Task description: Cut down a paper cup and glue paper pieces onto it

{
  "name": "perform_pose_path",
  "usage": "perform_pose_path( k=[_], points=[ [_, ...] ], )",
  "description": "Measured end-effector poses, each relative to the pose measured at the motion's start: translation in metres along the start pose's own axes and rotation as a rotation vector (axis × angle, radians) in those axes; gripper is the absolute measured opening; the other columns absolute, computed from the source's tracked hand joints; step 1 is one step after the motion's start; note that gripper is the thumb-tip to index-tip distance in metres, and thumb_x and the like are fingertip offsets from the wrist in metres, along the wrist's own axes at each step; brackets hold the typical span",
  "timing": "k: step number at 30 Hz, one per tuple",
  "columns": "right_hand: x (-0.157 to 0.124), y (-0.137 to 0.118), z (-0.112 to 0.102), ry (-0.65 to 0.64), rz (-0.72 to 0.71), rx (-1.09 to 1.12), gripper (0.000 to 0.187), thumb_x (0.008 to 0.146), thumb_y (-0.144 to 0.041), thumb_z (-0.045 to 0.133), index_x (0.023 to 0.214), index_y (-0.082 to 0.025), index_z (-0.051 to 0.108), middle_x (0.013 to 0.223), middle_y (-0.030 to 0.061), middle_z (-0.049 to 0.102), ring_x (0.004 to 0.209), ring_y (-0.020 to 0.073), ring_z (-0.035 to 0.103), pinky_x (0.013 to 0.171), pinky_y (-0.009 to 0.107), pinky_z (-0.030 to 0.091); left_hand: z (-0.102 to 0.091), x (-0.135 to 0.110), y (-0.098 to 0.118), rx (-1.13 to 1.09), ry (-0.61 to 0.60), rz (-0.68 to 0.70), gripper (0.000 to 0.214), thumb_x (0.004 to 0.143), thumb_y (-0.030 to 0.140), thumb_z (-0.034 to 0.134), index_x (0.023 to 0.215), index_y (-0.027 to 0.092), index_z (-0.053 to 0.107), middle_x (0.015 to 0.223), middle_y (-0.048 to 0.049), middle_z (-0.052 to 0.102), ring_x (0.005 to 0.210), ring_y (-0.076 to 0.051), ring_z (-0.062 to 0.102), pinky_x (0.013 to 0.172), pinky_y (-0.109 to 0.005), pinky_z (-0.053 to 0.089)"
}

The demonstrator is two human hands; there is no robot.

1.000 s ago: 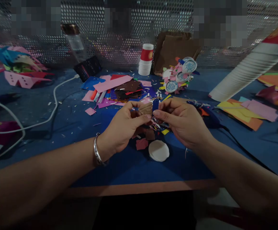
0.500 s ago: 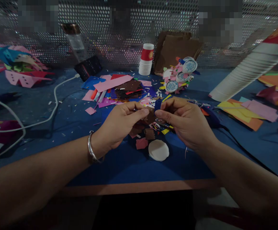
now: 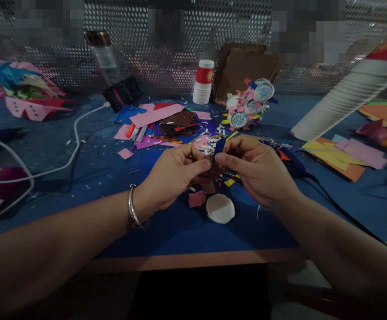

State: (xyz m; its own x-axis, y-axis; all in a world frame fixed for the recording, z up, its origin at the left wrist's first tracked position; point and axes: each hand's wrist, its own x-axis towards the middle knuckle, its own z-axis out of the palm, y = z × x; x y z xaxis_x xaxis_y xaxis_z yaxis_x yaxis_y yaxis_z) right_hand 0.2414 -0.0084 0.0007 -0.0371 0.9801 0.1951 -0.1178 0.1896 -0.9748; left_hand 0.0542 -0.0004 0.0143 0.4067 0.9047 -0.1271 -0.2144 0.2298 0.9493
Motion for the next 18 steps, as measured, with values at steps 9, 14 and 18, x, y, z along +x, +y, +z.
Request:
perform_pose_path(
  k=[9, 14, 18],
  points=[
    [-0.0006, 0.0014, 0.0036, 0.011, -0.022, -0.036, 0.044, 0.067, -0.046, 0.105, 0.078, -0.023, 0.069, 0.083, -0.0017, 0.062, 0.081, 0.0151, 0.056, 0.076, 0.031, 0.051, 0.0002, -0.0017, -0.0042, -0.073, -0.049, -0.017, 0.043, 0.072, 0.018, 0.095, 0.084, 0.019, 0.053, 0.075, 0.0046, 0.066, 0.068, -0.017, 0.076, 0.068, -0.034, 0.066],
    [-0.0018, 0.0010, 0.0039, 0.007, -0.013, -0.030, 0.044, 0.067, -0.046, 0.105, 0.079, -0.023, 0.070, 0.082, -0.0019, 0.063, 0.078, 0.0147, 0.055, 0.073, 0.031, 0.049, 0.0005, -0.0013, -0.0052, -0.057, -0.065, -0.005, 0.030, 0.078, 0.011, 0.084, 0.084, 0.019, 0.055, 0.073, 0.0042, 0.067, 0.067, -0.014, 0.073, 0.067, -0.030, 0.066],
    [-0.0028, -0.0006, 0.0033, -0.007, 0.019, -0.026, 0.048, 0.065, -0.050, 0.106, 0.080, -0.023, 0.069, 0.081, -0.0020, 0.061, 0.077, 0.0147, 0.055, 0.072, 0.031, 0.049, 0.0007, -0.0009, -0.0053, -0.028, -0.089, 0.016, 0.030, 0.079, 0.011, 0.084, 0.083, 0.019, 0.056, 0.070, 0.0051, 0.066, 0.065, -0.013, 0.073, 0.062, -0.023, 0.060]
  ],
)
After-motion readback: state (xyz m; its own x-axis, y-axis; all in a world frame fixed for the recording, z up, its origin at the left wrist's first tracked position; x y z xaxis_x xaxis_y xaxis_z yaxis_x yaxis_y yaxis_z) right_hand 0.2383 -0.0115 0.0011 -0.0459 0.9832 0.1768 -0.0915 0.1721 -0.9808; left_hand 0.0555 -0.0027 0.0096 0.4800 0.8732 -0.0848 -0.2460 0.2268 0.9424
